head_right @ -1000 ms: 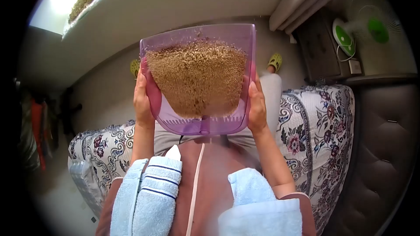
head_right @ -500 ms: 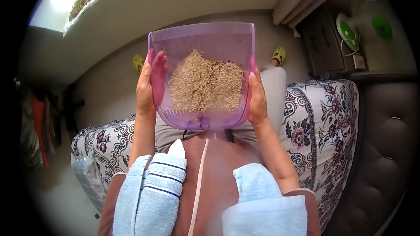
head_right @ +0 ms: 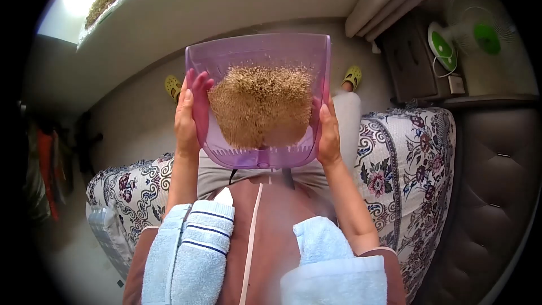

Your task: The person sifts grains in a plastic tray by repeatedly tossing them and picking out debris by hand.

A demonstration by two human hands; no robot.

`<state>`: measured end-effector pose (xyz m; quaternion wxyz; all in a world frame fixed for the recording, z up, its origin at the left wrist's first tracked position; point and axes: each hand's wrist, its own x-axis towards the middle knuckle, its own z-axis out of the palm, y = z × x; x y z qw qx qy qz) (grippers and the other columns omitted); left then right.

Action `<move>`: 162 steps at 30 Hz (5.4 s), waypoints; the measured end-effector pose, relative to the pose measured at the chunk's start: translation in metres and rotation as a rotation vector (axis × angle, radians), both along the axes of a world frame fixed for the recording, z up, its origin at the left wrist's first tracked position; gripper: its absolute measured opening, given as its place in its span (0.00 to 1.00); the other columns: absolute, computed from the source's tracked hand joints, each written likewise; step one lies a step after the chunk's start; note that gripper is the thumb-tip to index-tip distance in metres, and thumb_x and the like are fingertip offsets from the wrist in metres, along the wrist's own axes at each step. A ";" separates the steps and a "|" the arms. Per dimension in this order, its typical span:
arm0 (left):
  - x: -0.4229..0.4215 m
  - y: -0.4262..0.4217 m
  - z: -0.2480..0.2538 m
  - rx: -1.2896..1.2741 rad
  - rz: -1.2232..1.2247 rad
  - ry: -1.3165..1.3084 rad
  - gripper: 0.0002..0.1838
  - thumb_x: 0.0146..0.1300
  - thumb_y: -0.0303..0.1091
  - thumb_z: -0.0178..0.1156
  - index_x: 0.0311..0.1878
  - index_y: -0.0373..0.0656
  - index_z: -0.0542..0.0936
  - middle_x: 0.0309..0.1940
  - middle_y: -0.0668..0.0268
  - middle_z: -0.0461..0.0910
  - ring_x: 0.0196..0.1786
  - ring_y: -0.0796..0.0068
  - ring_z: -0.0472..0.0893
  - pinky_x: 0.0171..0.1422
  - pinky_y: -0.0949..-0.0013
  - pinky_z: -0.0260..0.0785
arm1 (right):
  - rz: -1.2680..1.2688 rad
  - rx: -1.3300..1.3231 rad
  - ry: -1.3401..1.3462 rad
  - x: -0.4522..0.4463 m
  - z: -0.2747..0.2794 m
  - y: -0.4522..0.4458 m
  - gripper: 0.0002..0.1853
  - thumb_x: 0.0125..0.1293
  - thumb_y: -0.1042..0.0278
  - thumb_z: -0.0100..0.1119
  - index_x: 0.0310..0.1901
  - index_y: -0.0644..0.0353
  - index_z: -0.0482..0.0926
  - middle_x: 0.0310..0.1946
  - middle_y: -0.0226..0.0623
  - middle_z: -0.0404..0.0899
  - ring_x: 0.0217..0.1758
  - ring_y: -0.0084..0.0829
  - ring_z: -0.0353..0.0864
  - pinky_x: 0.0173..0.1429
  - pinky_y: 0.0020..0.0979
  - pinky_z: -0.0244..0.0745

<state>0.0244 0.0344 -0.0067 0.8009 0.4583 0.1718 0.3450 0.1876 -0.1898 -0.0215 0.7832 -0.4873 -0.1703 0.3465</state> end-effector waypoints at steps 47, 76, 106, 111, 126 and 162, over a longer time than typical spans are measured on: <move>0.021 0.009 0.055 0.059 -0.027 -0.151 0.26 0.77 0.34 0.39 0.72 0.29 0.57 0.69 0.55 0.65 0.72 0.65 0.63 0.78 0.62 0.50 | -0.120 0.107 -0.081 -0.002 0.033 -0.009 0.31 0.77 0.52 0.34 0.76 0.53 0.46 0.72 0.42 0.59 0.74 0.39 0.58 0.77 0.41 0.48; 0.012 -0.008 0.034 0.059 0.002 0.106 0.25 0.77 0.34 0.42 0.72 0.31 0.59 0.68 0.58 0.66 0.71 0.69 0.64 0.75 0.68 0.55 | -0.043 0.066 0.150 -0.017 -0.002 -0.018 0.30 0.78 0.52 0.34 0.76 0.52 0.47 0.67 0.45 0.64 0.68 0.38 0.66 0.72 0.39 0.59; 0.010 -0.057 0.020 1.551 0.108 0.707 0.15 0.58 0.26 0.64 0.49 0.45 0.82 0.43 0.62 0.79 0.50 0.58 0.78 0.55 0.59 0.72 | -0.001 -0.088 0.139 -0.022 0.034 -0.003 0.44 0.53 0.84 0.52 0.74 0.60 0.53 0.69 0.39 0.63 0.71 0.32 0.64 0.74 0.32 0.56; -0.008 -0.055 0.022 1.350 -0.321 0.647 0.12 0.59 0.27 0.63 0.47 0.43 0.83 0.44 0.60 0.81 0.47 0.58 0.80 0.51 0.62 0.74 | 0.017 -0.099 0.126 -0.023 0.033 -0.004 0.44 0.52 0.84 0.52 0.74 0.60 0.54 0.69 0.39 0.63 0.70 0.32 0.65 0.73 0.31 0.58; 0.045 0.046 0.024 1.781 -0.128 0.785 0.56 0.42 0.61 0.73 0.73 0.53 0.58 0.73 0.58 0.55 0.76 0.56 0.52 0.78 0.47 0.42 | 0.107 -0.111 0.167 -0.015 0.035 -0.002 0.44 0.51 0.84 0.51 0.74 0.60 0.54 0.67 0.41 0.66 0.68 0.32 0.68 0.70 0.31 0.63; 0.078 0.082 -0.009 0.888 -0.559 0.849 0.18 0.66 0.44 0.62 0.50 0.40 0.84 0.39 0.63 0.86 0.42 0.73 0.84 0.51 0.70 0.75 | 0.157 -0.236 0.251 -0.004 0.024 0.006 0.43 0.52 0.83 0.51 0.74 0.61 0.54 0.66 0.40 0.68 0.66 0.30 0.70 0.69 0.31 0.65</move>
